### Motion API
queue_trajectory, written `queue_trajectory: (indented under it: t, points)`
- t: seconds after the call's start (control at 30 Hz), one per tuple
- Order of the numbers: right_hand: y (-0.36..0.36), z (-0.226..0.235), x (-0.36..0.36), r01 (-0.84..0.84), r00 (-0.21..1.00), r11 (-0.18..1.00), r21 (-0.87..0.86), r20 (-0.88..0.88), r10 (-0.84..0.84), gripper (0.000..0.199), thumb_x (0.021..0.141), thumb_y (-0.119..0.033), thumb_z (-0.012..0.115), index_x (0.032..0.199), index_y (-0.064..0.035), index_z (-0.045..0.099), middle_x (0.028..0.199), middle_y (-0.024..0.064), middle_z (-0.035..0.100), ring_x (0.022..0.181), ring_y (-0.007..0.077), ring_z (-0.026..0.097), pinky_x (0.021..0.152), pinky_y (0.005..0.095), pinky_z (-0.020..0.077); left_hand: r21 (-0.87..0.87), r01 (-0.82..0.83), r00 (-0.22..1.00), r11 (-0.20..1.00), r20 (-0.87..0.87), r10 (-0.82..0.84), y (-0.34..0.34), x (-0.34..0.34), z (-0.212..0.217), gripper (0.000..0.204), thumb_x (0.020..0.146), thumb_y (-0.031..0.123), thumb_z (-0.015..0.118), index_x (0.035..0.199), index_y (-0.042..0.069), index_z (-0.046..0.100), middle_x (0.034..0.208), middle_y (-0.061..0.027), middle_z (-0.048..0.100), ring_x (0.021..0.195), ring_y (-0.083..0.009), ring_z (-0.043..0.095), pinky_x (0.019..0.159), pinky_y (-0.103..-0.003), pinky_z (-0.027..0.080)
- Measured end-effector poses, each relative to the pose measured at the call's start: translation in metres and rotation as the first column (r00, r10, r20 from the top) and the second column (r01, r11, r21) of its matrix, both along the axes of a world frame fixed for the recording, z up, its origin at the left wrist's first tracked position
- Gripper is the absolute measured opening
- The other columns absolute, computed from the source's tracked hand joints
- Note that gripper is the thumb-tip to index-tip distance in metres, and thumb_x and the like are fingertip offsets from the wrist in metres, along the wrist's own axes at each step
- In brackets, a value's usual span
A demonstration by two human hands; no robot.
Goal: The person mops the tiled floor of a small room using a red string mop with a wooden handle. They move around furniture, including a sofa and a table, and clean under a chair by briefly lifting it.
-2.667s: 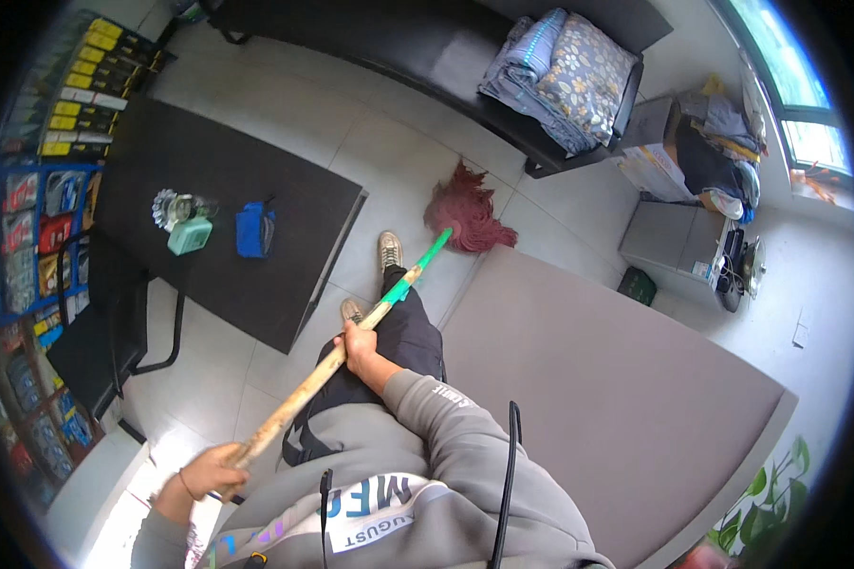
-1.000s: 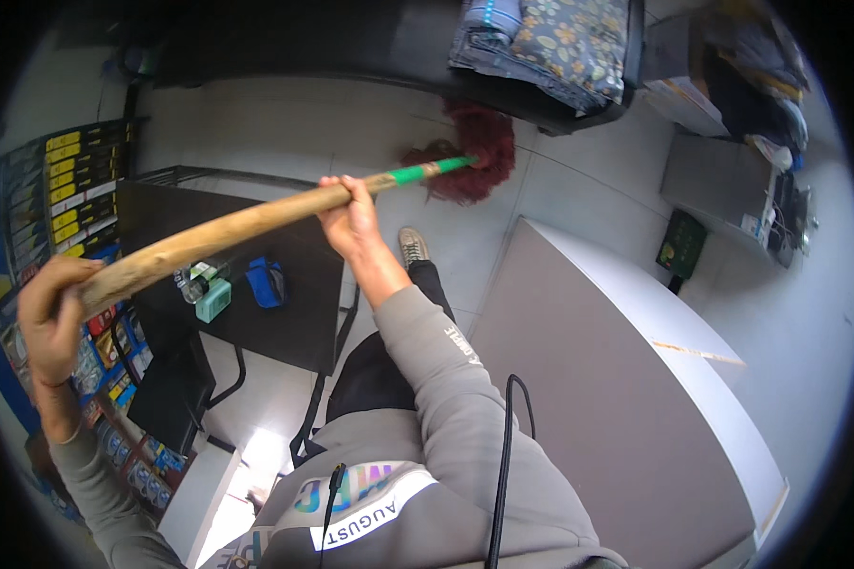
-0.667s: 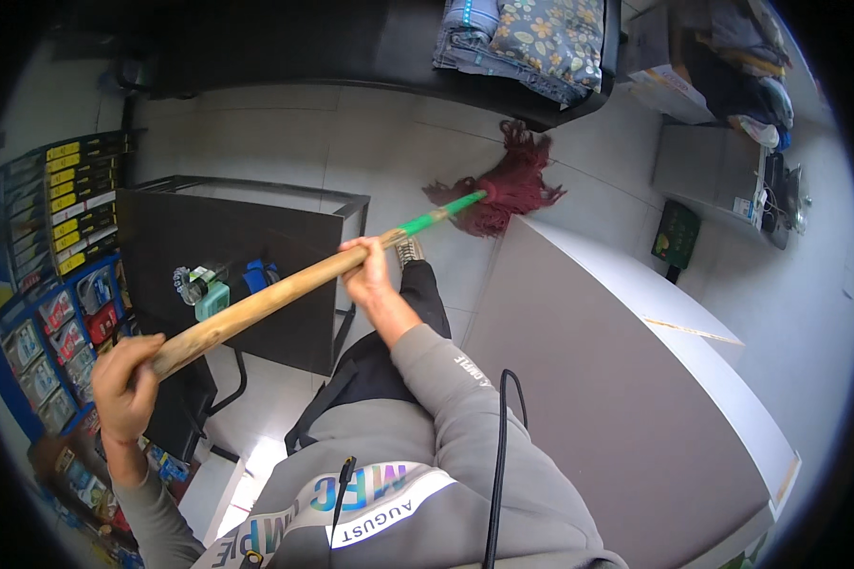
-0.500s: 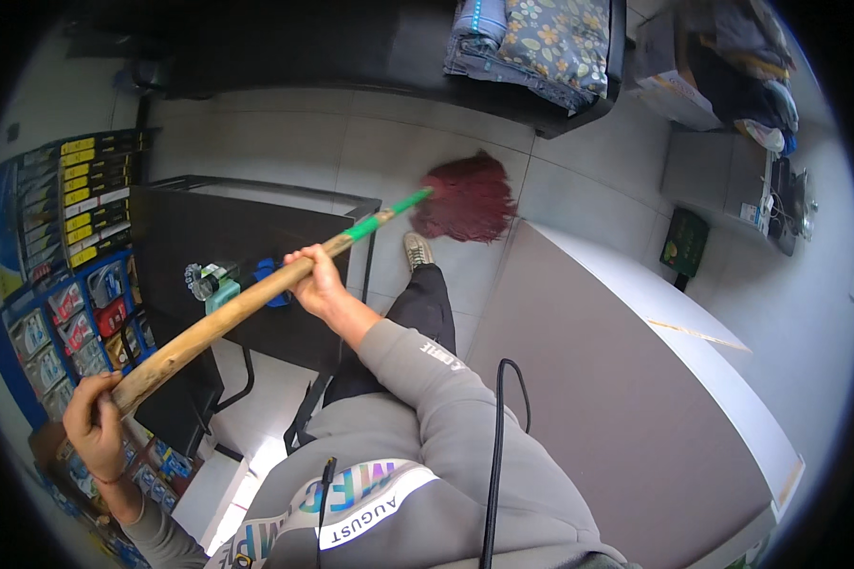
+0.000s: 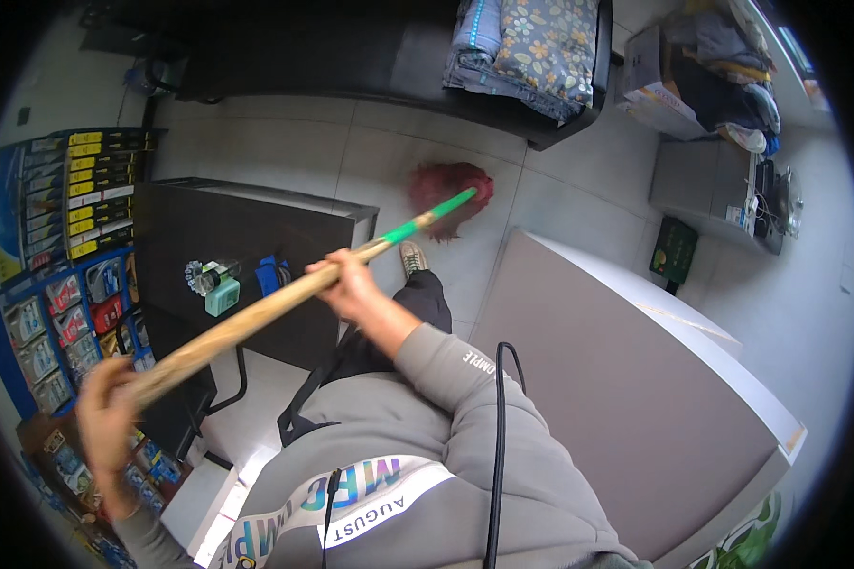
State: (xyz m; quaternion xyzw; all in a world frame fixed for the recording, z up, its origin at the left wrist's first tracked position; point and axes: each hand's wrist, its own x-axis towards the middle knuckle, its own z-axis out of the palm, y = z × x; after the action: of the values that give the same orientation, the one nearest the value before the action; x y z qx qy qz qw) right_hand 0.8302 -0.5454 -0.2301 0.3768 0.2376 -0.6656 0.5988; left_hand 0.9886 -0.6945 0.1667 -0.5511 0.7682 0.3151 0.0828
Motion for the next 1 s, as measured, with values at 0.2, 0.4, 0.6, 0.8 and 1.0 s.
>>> queue_trajectory:
  t: [0.2,0.4,0.6,0.8,1.0]
  points:
    - [0.04,-0.132,-0.031,0.111,0.991,0.903,0.416,-0.119,-0.067,0.011,0.08,-0.006,0.051,0.088,-0.006,0.045,0.07,0.0092,0.046,0.055,0.0233,0.05,0.051,0.043,0.0493,0.197,0.304,0.95,0.932,0.017,-0.313,0.069,-0.019,-0.112,0.031,0.077,0.013,0.074,0.107,0.006,0.068,0.097,-0.0167,0.069,0.087,-0.0334,0.069,0.078,-0.036,0.054]
    - [0.097,-0.159,-0.067,-0.079,0.97,0.781,0.62,-0.132,0.203,0.011,0.085,-0.01,0.053,0.093,-0.0042,0.049,0.069,0.0077,0.051,0.055,0.0211,0.053,0.048,0.0375,0.0498,0.204,0.388,0.921,0.899,-0.069,-0.383,0.13,0.016,-0.182,0.037,0.081,0.025,0.073,0.115,0.011,0.066,0.098,-0.016,0.068,0.086,-0.0355,0.067,0.076,-0.041,0.055]
    - [0.089,-0.174,-0.003,-0.126,0.935,0.709,0.694,-0.156,0.318,0.013,0.085,-0.008,0.053,0.095,-0.0013,0.048,0.068,0.0113,0.054,0.053,0.0252,0.055,0.05,0.0418,0.0541,0.365,0.244,0.97,0.898,-0.088,-0.228,0.114,0.08,-0.187,0.04,0.08,0.015,0.075,0.117,0.002,0.065,0.107,-0.0193,0.069,0.094,-0.0293,0.069,0.082,-0.034,0.054]
    - [0.033,-0.134,0.133,-0.139,0.978,0.779,0.611,-0.037,0.204,0.023,0.086,-0.004,0.051,0.108,0.0011,0.049,0.074,0.015,0.056,0.052,0.0265,0.057,0.045,0.0464,0.0536,0.322,0.154,0.979,0.934,0.076,-0.188,0.076,0.148,-0.113,0.037,0.078,0.007,0.072,0.114,-0.002,0.066,0.104,-0.0167,0.071,0.093,-0.0213,0.069,0.083,-0.03,0.053]
    - [0.028,-0.132,0.065,-0.059,0.995,0.856,0.513,-0.04,0.093,0.014,0.085,-0.008,0.051,0.097,0.0005,0.05,0.066,0.0136,0.054,0.052,0.0276,0.055,0.05,0.0449,0.0532,0.214,0.34,0.932,0.916,0.051,-0.358,0.053,0.082,-0.117,0.035,0.077,0.012,0.073,0.11,0.003,0.067,0.096,-0.0187,0.069,0.086,-0.0333,0.069,0.078,-0.035,0.054]
